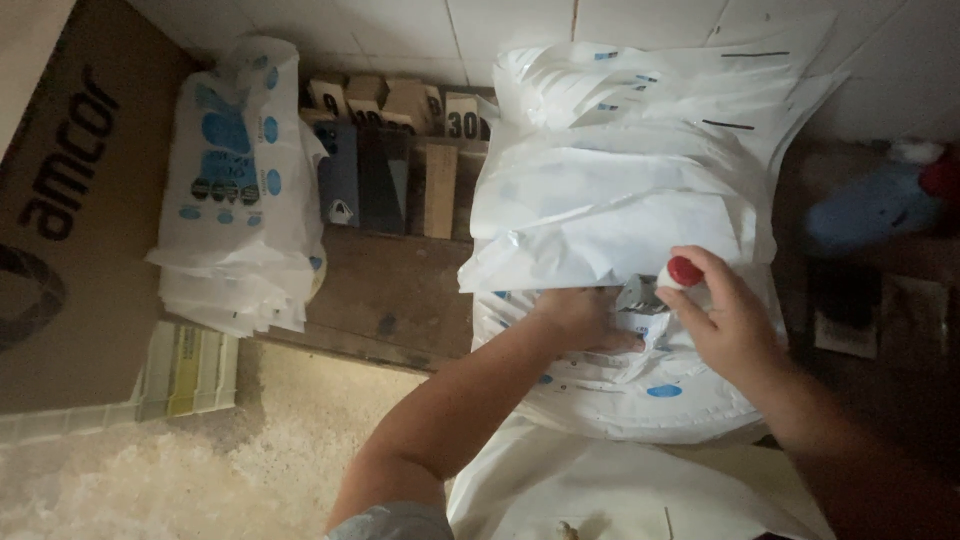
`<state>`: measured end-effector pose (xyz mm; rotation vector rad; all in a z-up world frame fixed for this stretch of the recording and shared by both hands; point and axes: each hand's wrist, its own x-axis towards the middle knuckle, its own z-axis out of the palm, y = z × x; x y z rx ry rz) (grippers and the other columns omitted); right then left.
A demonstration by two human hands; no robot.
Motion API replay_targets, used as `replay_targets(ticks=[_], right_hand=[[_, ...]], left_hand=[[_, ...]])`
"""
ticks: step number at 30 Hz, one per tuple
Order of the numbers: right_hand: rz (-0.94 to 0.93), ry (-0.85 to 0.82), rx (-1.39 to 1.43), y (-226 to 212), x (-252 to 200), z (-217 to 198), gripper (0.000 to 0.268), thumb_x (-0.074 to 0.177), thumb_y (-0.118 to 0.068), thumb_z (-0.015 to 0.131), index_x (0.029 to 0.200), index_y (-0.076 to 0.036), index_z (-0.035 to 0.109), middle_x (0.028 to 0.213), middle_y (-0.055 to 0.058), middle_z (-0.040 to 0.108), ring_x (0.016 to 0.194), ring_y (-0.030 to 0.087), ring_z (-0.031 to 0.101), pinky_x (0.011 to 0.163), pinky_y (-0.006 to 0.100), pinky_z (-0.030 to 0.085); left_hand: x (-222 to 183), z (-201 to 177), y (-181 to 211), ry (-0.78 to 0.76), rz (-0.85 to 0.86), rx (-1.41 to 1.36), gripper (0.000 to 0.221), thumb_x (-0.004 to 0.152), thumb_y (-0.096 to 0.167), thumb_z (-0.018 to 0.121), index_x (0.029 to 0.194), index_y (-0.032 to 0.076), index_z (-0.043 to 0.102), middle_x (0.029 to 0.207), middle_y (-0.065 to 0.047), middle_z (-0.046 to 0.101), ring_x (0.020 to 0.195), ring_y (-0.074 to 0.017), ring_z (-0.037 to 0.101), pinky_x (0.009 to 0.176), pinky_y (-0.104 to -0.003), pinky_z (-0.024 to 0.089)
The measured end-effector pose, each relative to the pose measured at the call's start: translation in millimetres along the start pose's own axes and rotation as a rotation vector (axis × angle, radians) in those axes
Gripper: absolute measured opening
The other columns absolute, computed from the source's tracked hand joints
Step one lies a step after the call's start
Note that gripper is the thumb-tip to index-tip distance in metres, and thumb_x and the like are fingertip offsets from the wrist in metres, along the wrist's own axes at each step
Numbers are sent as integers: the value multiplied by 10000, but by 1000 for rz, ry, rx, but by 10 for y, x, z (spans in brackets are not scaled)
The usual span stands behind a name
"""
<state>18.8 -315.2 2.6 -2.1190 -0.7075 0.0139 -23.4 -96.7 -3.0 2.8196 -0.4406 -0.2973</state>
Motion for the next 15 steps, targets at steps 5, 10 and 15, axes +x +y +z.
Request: replay_targets(ticks=[5,10,15], right_hand=[[-123,-64,-131,141,-158,273,446,978,-138,646,1390,5,551,1174,201,648,1098,342,673,970,445,549],[120,-87,-14,157,-1,206,443,1005,-181,655,1397,-4,548,1294,241,626,1193,365,631,1015,467,518],[402,124,153,-54,74,-309,496,991,-186,673,1438,-26,528,1349,197,596,1226,320,579,1025,443,451]], left_hand=[[-113,-249,39,137,-6,-145,974,626,837,655,1273,108,658,1214,-121,738,1197,-294,684,1065,-465,483],[-150,-344,42,199,-16,-105,897,659,807,657,1236,121,673,1196,-106,729,1144,-300,689,996,-450,482],[100,569,-176,233,32,-58,1055,669,870,582,1424,134,566,1338,-108,621,1235,-329,598,1032,-473,432]])
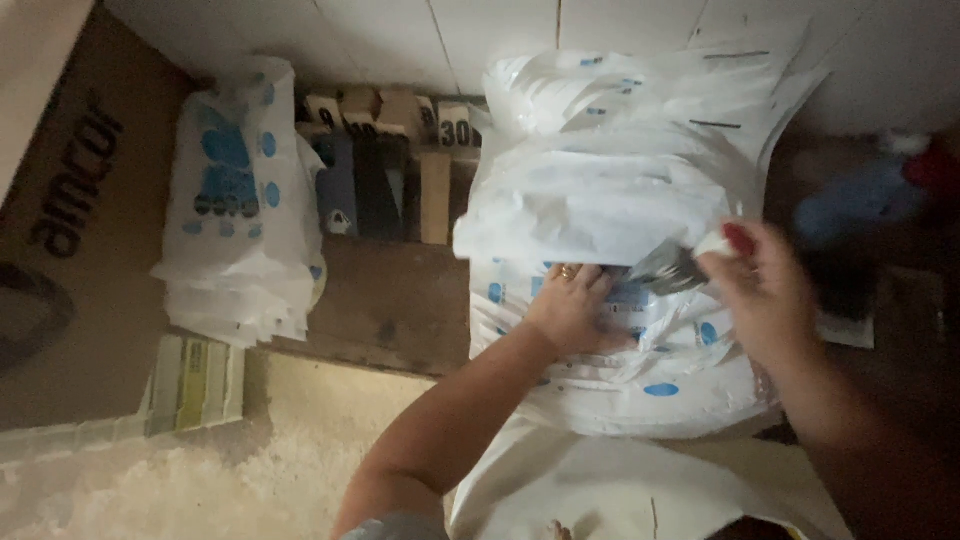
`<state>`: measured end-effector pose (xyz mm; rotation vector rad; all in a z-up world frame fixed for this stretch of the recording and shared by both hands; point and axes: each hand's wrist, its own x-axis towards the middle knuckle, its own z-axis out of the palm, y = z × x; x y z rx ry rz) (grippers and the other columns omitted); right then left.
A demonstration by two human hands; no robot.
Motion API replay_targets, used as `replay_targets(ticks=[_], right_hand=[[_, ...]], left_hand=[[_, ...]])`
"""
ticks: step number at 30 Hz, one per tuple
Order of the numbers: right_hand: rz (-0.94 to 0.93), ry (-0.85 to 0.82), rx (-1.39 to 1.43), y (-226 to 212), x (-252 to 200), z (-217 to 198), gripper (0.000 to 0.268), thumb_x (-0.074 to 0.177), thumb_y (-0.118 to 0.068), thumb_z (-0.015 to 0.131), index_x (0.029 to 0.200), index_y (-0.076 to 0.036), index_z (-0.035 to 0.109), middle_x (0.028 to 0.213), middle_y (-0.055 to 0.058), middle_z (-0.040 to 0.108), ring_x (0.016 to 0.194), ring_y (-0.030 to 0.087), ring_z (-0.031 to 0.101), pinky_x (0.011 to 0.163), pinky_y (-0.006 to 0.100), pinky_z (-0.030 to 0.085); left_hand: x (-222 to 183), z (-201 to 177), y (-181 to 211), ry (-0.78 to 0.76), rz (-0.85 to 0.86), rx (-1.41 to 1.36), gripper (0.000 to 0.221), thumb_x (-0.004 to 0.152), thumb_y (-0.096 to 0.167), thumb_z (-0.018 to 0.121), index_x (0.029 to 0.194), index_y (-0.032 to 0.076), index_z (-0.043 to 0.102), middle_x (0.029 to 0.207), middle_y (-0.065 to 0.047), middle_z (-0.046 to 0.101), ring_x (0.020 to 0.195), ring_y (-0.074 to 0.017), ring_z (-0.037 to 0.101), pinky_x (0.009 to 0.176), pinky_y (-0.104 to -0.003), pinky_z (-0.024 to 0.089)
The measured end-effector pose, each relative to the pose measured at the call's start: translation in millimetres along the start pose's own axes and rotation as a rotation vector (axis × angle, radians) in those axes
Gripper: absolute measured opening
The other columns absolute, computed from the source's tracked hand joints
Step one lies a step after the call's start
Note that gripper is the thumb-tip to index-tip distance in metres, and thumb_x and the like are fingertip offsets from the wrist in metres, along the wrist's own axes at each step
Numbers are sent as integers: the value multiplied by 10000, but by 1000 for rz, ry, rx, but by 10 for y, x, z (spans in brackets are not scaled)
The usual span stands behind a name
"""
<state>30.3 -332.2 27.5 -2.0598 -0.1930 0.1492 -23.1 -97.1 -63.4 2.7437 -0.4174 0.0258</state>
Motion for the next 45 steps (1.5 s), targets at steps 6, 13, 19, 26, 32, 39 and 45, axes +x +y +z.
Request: replay_targets(ticks=[6,13,19,26,32,39,45], right_hand=[[168,239,177,-129,-260,-293,416,990,-169,585,1404,-147,565,1315,35,605,1093,145,596,808,301,530],[72,305,147,133,-535,-560,375,1086,-72,511,1460,-97,505,1391,113,525,1187,198,552,810,318,543],[-18,295,-29,128,-611,-653,455,988,88,451,1438,67,510,1320,239,483,1074,328,551,749,380,549],[-208,145,109,174,-669,-372,541,956,83,630,1472,20,483,1449,188,547,1295,235,533,1093,318,442],[-198,137,192,65,-587,-264,516,966,87,613,1457,24,466,1366,193,532,1216,211,516,1105,286,398],[-276,-17,-46,206,-393,-41,511,902,-45,736,1378,-4,555,1286,164,622,1152,234,616,1007,321,513],[-352,-24,-152,-2,-292,16,469,913,-69,748,1345,28,594,1286,183,650,1141,266,631,952,338,530]], left_hand=[[-326,-439,-99,-231,59,-191,963,709,809,592,1384,122,603,1433,-147,563,1312,-383,497,1097,-476,362],[-630,-493,-473,-278,263,-323,280,836,303,762,1097,202,783,1189,-76,744,1031,-315,710,812,-468,520],[-391,-781,-394,-190,78,-292,219,954,293,634,1088,141,716,1021,-67,774,853,-318,729,713,-463,544],[125,-924,-581,485,-309,207,422,873,147,710,1282,170,607,1325,-83,605,1205,-385,572,913,-546,504],[-216,198,57,-242,291,-146,464,987,455,512,1414,306,616,1631,-77,431,1526,-410,327,1172,-613,273],[-27,451,101,527,171,-53,516,819,342,697,1327,254,671,1251,-92,701,1194,-399,664,1026,-570,546],[165,132,243,-51,-156,-48,624,821,546,609,1399,315,563,1408,-35,611,1276,-354,557,1000,-595,371]])
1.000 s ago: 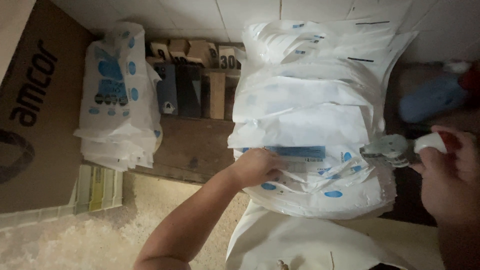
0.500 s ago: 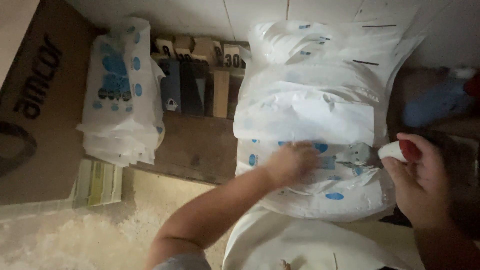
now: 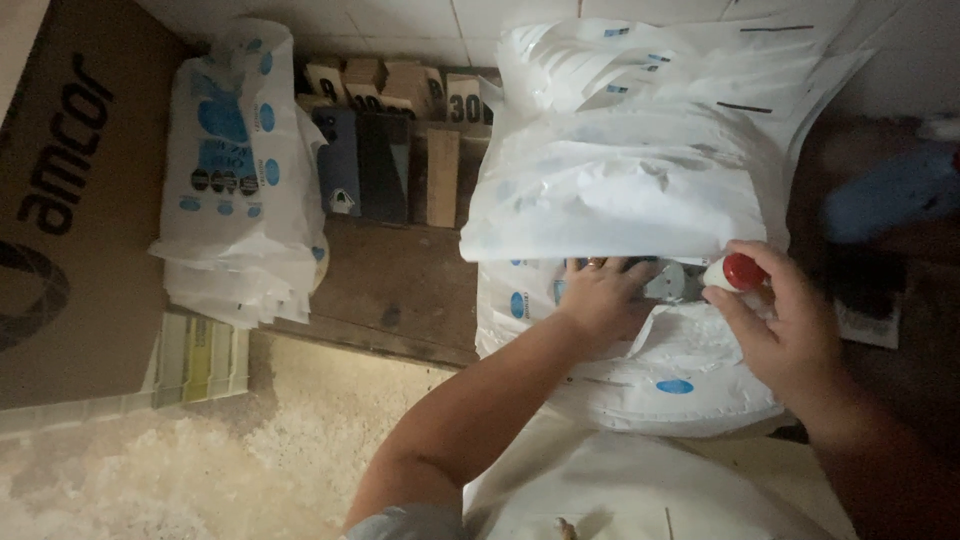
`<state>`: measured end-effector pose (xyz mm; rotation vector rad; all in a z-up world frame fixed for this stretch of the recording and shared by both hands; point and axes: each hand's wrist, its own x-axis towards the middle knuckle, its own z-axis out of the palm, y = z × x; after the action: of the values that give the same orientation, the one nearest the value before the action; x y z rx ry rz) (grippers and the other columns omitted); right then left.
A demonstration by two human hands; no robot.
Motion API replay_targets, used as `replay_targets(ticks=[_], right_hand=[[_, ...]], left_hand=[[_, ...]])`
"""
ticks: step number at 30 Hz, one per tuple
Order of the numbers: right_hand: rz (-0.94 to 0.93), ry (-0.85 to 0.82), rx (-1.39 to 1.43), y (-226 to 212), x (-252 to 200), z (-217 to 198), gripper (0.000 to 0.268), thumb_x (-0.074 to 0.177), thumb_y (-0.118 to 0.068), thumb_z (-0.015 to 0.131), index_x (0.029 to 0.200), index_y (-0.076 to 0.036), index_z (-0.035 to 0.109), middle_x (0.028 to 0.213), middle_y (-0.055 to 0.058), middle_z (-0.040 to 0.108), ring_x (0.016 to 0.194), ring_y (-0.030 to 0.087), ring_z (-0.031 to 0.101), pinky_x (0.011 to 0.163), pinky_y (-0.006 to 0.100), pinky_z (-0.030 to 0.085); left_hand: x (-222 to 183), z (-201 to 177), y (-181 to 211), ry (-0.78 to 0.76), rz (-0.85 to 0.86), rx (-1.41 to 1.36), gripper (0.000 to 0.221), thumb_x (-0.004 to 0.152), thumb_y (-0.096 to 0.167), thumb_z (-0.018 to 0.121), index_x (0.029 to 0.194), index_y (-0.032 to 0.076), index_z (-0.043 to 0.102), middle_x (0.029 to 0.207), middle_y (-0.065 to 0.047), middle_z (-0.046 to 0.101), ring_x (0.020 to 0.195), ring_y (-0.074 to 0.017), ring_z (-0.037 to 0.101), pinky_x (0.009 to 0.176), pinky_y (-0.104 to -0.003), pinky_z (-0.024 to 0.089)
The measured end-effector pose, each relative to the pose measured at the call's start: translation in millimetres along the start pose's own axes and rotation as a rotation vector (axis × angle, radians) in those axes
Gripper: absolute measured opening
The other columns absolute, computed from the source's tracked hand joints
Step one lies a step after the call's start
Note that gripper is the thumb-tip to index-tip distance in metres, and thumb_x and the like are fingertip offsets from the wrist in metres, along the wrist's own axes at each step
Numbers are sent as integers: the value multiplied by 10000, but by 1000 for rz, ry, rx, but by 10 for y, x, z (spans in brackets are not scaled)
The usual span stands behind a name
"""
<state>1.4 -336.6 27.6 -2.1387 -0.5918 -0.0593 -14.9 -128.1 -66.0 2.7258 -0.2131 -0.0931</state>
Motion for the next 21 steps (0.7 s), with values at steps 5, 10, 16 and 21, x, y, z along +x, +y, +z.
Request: replay_targets(ticks=[5,10,16,21], right_hand=[[-70,-32,-54,86,60,7,460,903,-91,767,1319,35,615,1240,182,673,1093,274,652,956,352,528],[-24,-170,-266,215,-38,213,461,905,-311,714,1330,-150,638,1152,108,716,1044,321,664,906,404,479],[-251,-106,-140,366,-88,396,433,902,-106,723,1316,-28,620,1047,179,693,883,300,714,731,374,611],[177,-43,113,437,193,92,470,929,-138,716,1374,-40,602,1275,177,660,1154,291,645,951,391,520]], left_hand=[[7,-631,266,-483,-141,67,1090,732,869,339,1630,261,222,1686,-1,242,1533,-256,236,1181,-636,135],[-16,-452,199,-520,-151,77,1122,751,866,400,1657,258,141,1689,-76,262,1510,-338,299,1190,-515,186],[-159,20,-28,555,180,146,805,532,715,707,1183,242,703,1071,-23,654,992,-328,695,734,-545,482],[-76,-203,42,-260,-67,8,1059,717,868,465,1567,241,387,1551,-113,490,1418,-380,463,1139,-570,289]])
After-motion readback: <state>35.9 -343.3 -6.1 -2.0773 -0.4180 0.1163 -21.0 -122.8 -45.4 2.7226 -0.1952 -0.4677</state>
